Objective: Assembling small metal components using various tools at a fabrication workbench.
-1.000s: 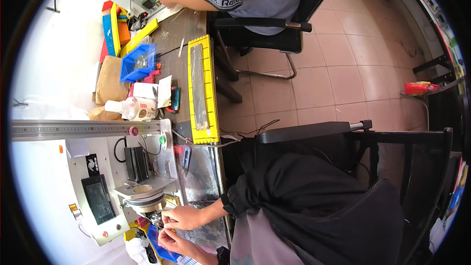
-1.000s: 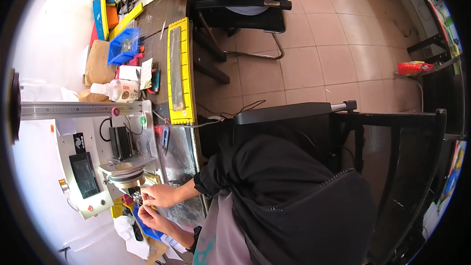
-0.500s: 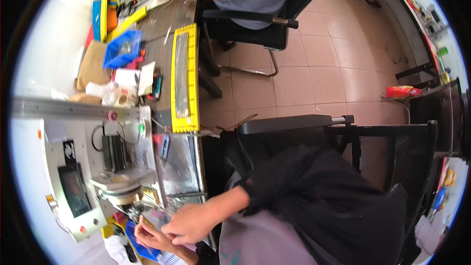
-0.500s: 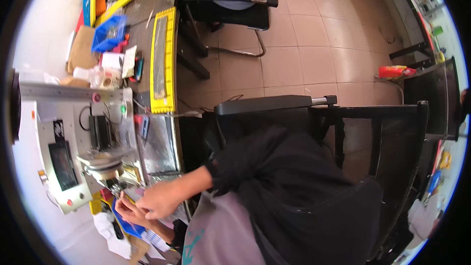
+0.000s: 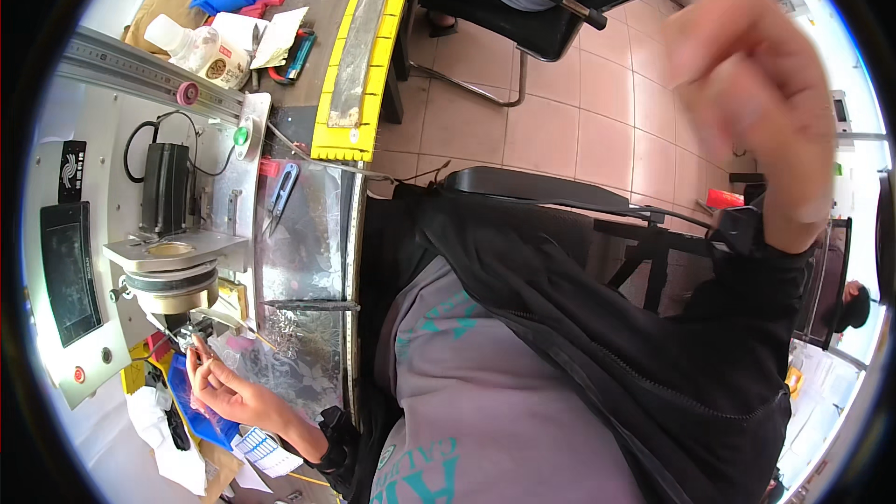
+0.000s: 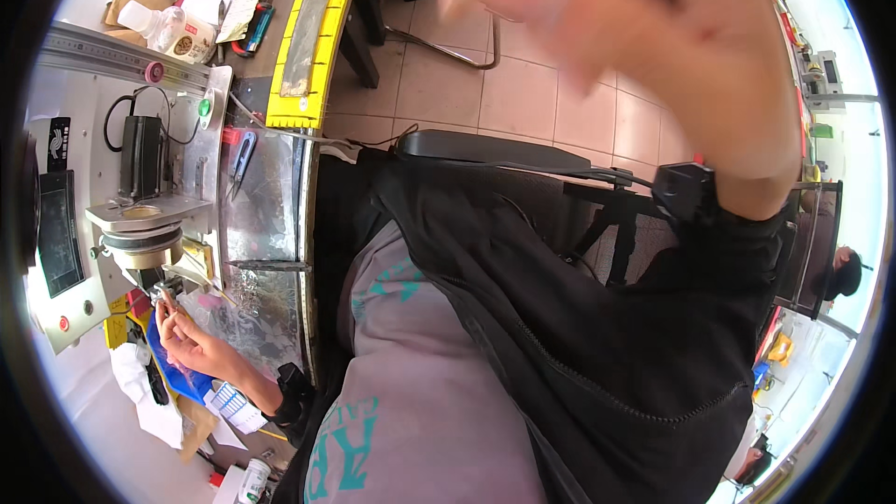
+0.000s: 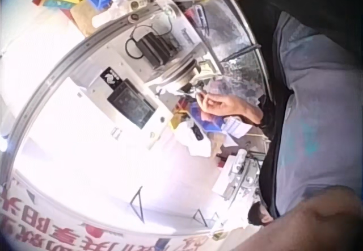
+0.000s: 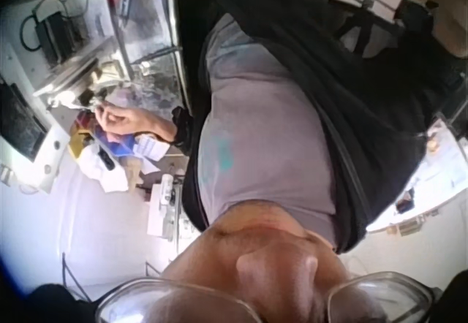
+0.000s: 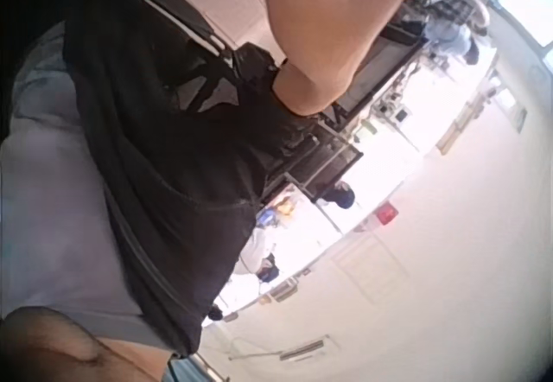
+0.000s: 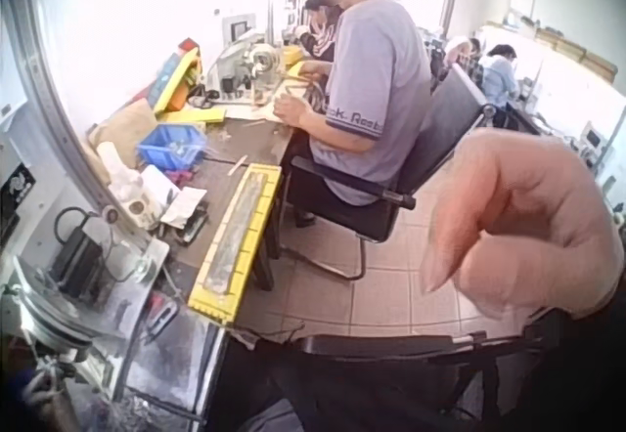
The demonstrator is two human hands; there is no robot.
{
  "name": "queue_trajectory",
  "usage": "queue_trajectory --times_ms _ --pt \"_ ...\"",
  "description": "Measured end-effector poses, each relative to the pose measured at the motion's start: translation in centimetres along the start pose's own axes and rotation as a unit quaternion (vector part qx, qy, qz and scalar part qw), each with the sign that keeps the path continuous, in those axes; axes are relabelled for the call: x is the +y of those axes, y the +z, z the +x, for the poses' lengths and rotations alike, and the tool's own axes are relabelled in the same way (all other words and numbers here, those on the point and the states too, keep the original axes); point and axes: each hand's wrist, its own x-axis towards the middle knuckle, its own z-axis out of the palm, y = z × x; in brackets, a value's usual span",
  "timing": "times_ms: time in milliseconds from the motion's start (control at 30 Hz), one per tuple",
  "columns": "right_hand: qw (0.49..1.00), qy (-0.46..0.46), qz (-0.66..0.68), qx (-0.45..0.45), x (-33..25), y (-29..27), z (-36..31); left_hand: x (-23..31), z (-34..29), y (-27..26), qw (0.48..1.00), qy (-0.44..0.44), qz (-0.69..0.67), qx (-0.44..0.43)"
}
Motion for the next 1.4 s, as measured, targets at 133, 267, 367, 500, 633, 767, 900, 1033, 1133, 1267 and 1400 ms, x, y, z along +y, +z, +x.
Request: queue_trajectory --times_ms 133,267,367,500,633,767,900,1033,1133,1267,1400 --pt "0.995 0.005 0.096 -0.006 1.3 -1.3 1.0 0.5 -0.1 -0.2 1.000 0.010 0.013 -0.005" --pt "0.989 0.031 0.142 -0.039 1.9 -0.3 2.4 1.3 -0.1 -0.3 1.000 -0.013 0.002 0.001" --pt "0.995 0.090 -0.006 0.049 0.9 5.2 4.0 1.5 0.2 0.1 1.000 -0.002 -0.005 0.003" --pt "0.992 -0.060 0.082 -0.079 5.4 7.4 7.0 2.5 0.1 0.1 0.999 -0.003 0.034 -0.005" --pt "0.938 -0.217 0.251 -0.101 9.8 10.6 12.6 2.2 0.3 0.2 0.998 -0.025 0.048 -0.013" --pt "0.935 -0.214 0.284 0.004 8.9 12.3 13.2 2.9 0.4 -0.1 0.996 -0.044 0.076 0.007" --pt "0.938 -0.137 0.317 0.015 9.4 11.8 14.2 5.0 0.4 1.4 0.984 -0.070 0.160 0.026" --pt "0.924 -0.068 0.376 0.003 10.2 10.8 14.0 2.4 0.4 0.1 0.996 -0.045 0.074 0.009" --pt "0.948 0.054 0.306 -0.060 9.9 9.2 13.9 2.4 0.4 0.0 0.996 -0.046 0.063 0.039" --pt "0.899 -0.051 0.429 -0.069 12.9 10.0 13.7 0.8 0.5 -1.1 0.988 -0.046 0.141 0.036" --pt "0.930 -0.015 0.363 0.056 8.2 9.4 14.3 0.9 0.6 -1.2 0.986 -0.039 0.152 0.046"
